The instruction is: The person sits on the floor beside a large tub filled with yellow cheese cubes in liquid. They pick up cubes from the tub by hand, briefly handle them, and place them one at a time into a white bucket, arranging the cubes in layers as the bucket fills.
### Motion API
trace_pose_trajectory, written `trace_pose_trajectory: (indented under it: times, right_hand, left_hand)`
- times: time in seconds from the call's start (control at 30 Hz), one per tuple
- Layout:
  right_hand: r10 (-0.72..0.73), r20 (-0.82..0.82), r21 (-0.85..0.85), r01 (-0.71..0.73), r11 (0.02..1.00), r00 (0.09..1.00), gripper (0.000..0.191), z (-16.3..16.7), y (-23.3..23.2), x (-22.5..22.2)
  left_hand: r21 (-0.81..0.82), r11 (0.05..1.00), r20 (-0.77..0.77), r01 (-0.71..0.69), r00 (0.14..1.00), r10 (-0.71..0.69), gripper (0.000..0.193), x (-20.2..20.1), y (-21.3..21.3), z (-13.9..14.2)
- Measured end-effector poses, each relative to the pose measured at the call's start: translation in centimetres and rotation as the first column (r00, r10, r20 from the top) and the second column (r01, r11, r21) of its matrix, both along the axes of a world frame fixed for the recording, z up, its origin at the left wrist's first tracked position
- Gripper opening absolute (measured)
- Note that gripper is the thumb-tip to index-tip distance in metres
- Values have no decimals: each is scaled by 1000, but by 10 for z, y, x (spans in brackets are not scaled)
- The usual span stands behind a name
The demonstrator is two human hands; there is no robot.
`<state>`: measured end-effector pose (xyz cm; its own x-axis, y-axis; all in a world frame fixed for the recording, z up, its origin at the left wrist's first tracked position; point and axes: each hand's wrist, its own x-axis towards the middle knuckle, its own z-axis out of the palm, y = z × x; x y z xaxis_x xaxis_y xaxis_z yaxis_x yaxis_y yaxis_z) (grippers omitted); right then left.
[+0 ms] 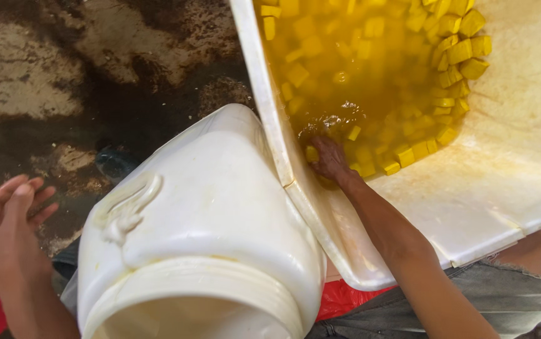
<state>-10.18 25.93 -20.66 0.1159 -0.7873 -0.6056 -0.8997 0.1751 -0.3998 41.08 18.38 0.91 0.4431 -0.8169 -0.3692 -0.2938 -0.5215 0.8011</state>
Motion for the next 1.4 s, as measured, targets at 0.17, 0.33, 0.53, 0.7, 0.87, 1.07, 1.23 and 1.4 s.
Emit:
trace_pose_trajectory:
  times: [0.17, 0.33, 0.53, 0.7, 0.87, 1.07, 1.23, 1.4]
  right_hand:
    - [-315, 129, 230, 281, 932, 940, 55, 12, 3, -1]
    - [-760, 439, 420, 639, 645, 479, 53, 88, -3, -24]
    - [-439, 868, 226, 603, 765, 232, 32, 316, 11, -33]
    - [-702, 683, 564, 464, 683, 201, 45, 410, 32, 86]
    - [-955, 294, 852, 460, 249, -27, 49, 322, -6, 255]
    - [-861, 404, 384, 797, 465, 308, 38, 199, -101, 316]
    - [-839, 355, 282, 809, 516, 411, 35, 174, -118, 325]
    - [-827, 316, 261, 795, 547, 465, 32, 155, -110, 315]
  left_hand:
    - [-43, 999, 2, 7, 1000, -6, 29, -3, -5, 1]
    - [-22, 999, -74, -46, 996, 44, 30, -4, -21, 14]
    - [-116, 992, -148, -50, 988, 33, 31, 10, -28, 17]
    - [-228, 969, -197, -98, 979, 53, 35, 20, -33, 13]
    - [-291, 946, -192, -146, 977, 92, 37, 35, -33, 10]
    - [-338, 916, -294, -217, 949, 116, 36, 59, -21, 15]
    - [-365, 903, -380, -228, 921, 79, 39, 68, -14, 22]
    - [-368, 909, -368, -196, 928, 51, 38, 61, -19, 30]
